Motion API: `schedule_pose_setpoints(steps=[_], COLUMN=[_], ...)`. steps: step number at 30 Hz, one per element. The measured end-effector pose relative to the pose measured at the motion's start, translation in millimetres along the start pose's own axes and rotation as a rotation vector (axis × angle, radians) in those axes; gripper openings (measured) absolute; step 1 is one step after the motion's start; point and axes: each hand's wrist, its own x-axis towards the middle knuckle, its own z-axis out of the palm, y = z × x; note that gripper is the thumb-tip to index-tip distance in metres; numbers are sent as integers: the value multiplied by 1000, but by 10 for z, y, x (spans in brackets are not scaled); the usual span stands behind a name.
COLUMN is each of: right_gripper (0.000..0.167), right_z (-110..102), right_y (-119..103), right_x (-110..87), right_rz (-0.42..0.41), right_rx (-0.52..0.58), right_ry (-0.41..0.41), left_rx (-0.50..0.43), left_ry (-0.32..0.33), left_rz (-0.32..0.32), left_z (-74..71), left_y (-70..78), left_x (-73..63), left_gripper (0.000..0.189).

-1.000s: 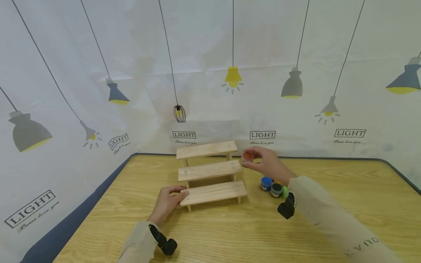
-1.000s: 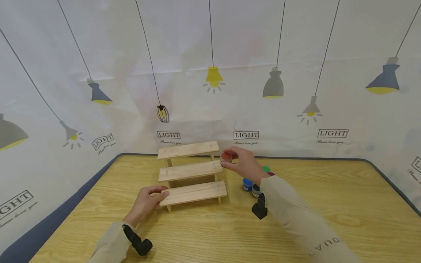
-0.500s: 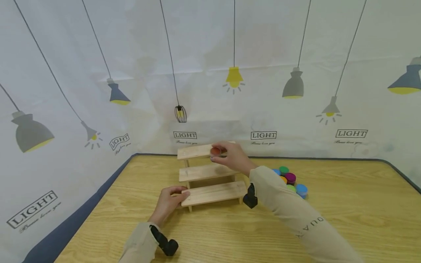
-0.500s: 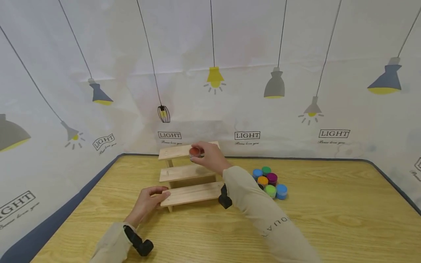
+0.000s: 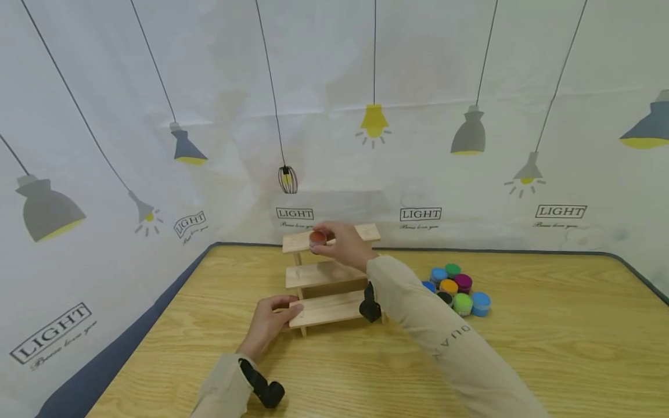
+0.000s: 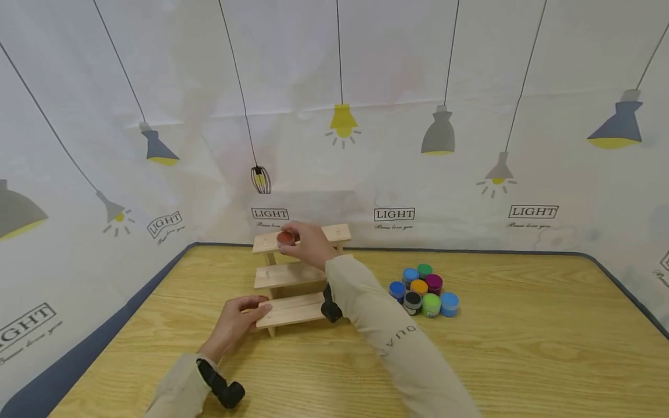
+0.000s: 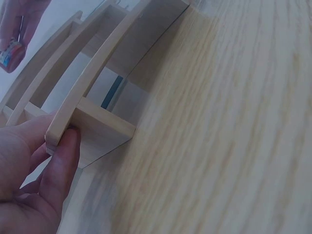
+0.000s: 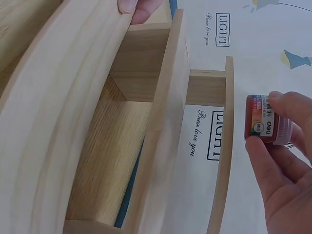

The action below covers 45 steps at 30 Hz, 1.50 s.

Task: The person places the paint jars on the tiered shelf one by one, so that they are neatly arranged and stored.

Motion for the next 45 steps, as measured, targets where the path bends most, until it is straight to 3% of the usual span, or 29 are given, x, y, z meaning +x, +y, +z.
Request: schedule_pose_setpoints(steps=[12, 28, 32, 35, 38, 45], right_gripper=[42, 39, 39, 40, 41, 39], right_z=[75, 223, 254, 274, 278, 261], right_y=[22, 19, 46, 73, 87, 85], right_x=[225, 292, 289, 285, 274, 258], right_rz=[32, 97, 83, 94, 123, 138], right_rx=[-20, 49, 68, 99, 145, 186], right_ry=[-17, -1, 6, 13, 17, 20], left_rx=[-9, -7, -12, -10, -13, -14], left_ry=[11, 9, 2, 10, 17, 19], left_rz=[14, 13, 12, 4, 1, -3], left_z=[-1, -2, -13, -17, -11, -1], left_y=[32, 48, 160, 147, 22, 21], left_x=[-28, -26, -100, -96, -26, -17], left_gripper=[28, 28, 28, 28, 29, 31])
